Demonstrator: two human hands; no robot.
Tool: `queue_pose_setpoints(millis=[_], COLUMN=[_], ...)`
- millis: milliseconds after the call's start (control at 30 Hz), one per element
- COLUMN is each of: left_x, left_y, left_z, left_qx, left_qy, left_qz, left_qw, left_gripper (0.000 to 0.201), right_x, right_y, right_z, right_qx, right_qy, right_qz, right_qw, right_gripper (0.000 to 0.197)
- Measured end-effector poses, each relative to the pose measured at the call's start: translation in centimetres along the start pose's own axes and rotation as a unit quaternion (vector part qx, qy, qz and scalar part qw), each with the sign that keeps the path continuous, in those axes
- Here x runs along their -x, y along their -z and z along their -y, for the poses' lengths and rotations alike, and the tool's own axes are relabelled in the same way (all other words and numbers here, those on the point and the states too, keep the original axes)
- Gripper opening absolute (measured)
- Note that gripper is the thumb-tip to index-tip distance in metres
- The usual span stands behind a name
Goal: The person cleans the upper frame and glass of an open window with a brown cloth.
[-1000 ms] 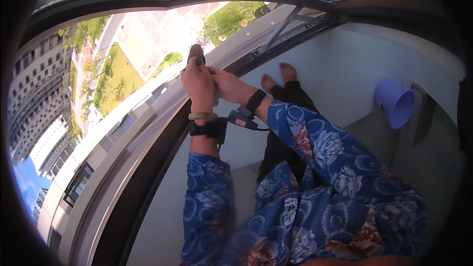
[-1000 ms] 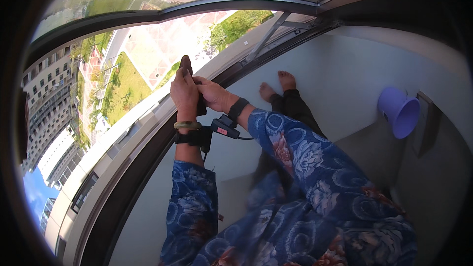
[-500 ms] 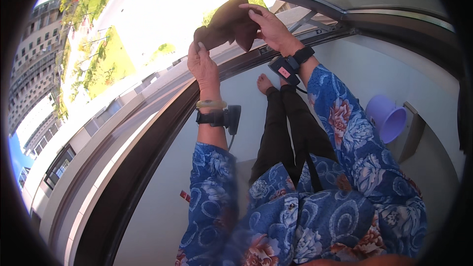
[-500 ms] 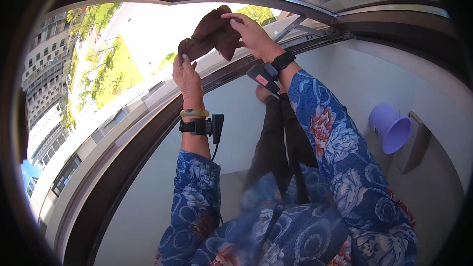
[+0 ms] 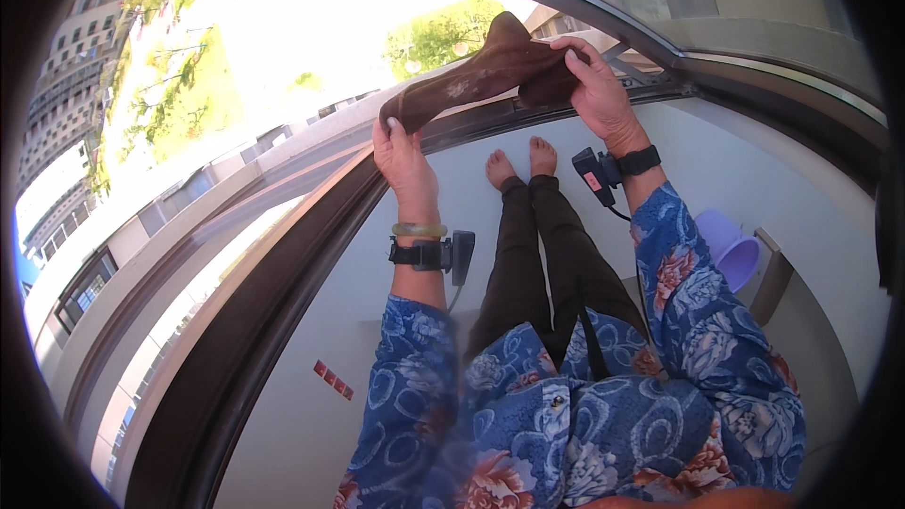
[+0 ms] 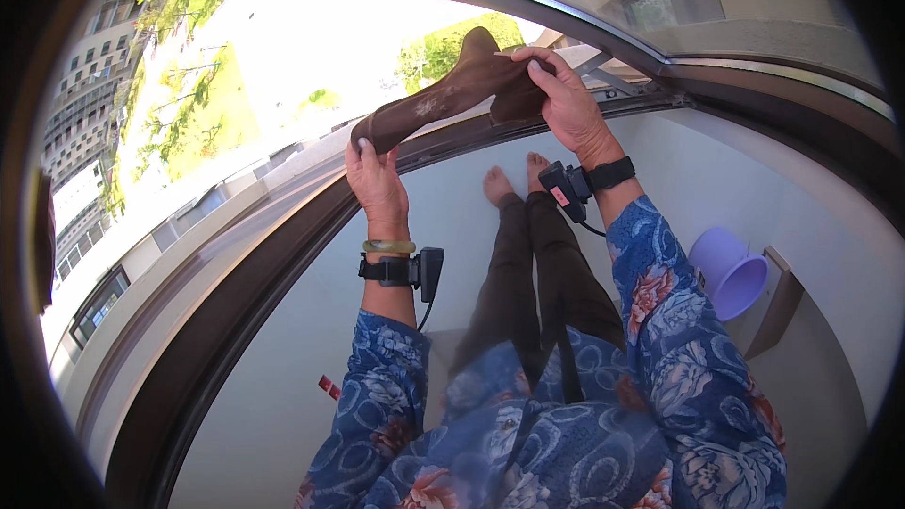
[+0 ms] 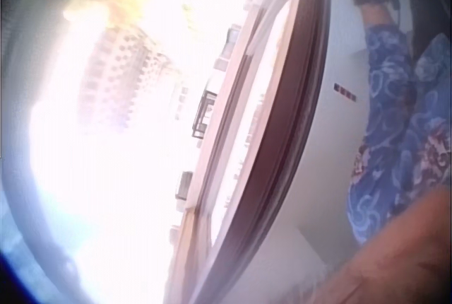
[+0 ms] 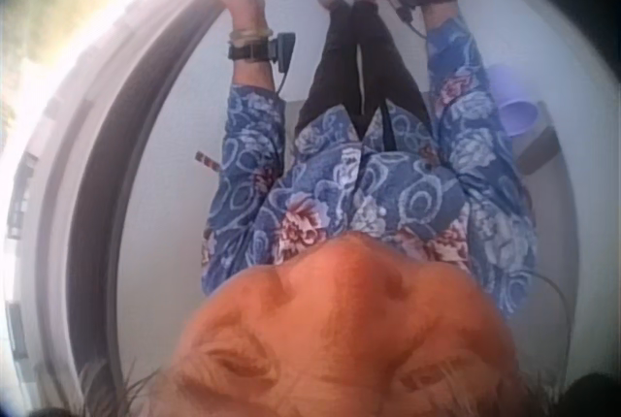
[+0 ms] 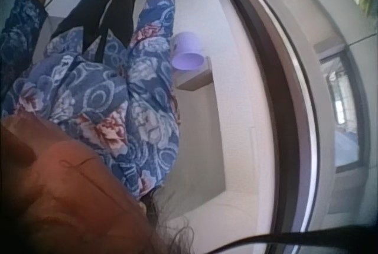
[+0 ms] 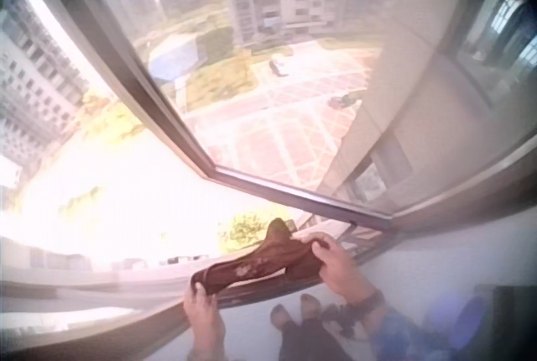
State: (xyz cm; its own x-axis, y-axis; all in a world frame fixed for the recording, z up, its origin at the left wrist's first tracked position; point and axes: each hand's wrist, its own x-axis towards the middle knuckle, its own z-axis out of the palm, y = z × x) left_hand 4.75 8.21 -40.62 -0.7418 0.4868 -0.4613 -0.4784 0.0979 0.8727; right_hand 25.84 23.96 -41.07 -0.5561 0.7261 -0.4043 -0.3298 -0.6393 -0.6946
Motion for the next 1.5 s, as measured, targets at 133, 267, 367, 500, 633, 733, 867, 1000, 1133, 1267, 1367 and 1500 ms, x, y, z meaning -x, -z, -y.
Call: queue_pose_setpoints(millis=[133,267,367,500,633,733,867,1000,1133,1267,1367,1500], left_x=[0.7,2.6,4.3,7.9,9.9,9.9,9.3,9.3,8.8,8.5,8.5,8.7], left_y=[1.0,-0.3,0.0,-0.2,0.8,1.7,3.2,4.8,5.0,6.4,6.8,6.9], left_z=[0.3,-0.6,0.1,2.6,3.1,2.9,2.5,1.7,1.3,1.6,1.6,1.6], left_qx=[0.048,0.095,0.04,-0.146,-0.143,-0.129,-0.095,-0.134,-0.043,0.01,0.016,0.035], left_qy=[-0.016,0.078,0.106,0.004,0.025,0.021,0.045,0.048,0.065,0.085,0.097,0.092], left_qz=[0.03,0.052,0.042,0.187,0.191,0.152,0.072,0.007,-0.062,-0.108,-0.122,-0.114], left_qw=[0.998,0.991,0.993,0.971,0.971,0.98,0.992,0.99,0.995,0.99,0.988,0.989], left_gripper=[0.028,0.031,0.032,0.033,0.033,0.033,0.033,0.036,0.04,0.036,0.034,0.035], right_x=[3.0,4.4,3.9,0.7,-1.7,-3.2,-4.7,-4.4,-5.0,-7.2,-8.1,-9.2], right_y=[1.0,2.2,-2.3,-4.1,-7.0,-8.1,-7.1,-10.1,-11.6,-11.4,-11.6,-11.6], right_z=[1.7,0.0,-1.0,-2.9,-4.5,-5.8,-7.5,-8.6,-11.3,-12.0,-11.0,-11.1], right_qx=[0.07,0.345,0.566,0.661,0.72,0.758,0.726,0.707,0.72,0.691,0.668,0.66], right_qy=[-0.04,-0.012,-0.036,0.076,0.122,0.089,0.113,0.106,0.156,0.133,0.091,0.129], right_qz=[0.028,-0.075,-0.022,0.154,0.261,0.35,0.381,0.327,0.347,0.451,0.498,0.541], right_qw=[0.996,0.936,0.823,0.73,0.632,0.542,0.562,0.618,0.58,0.549,0.545,0.506], right_gripper=[0.02,0.017,0.019,0.024,0.028,0.018,0.012,0.008,0.008,0.016,0.021,0.021])
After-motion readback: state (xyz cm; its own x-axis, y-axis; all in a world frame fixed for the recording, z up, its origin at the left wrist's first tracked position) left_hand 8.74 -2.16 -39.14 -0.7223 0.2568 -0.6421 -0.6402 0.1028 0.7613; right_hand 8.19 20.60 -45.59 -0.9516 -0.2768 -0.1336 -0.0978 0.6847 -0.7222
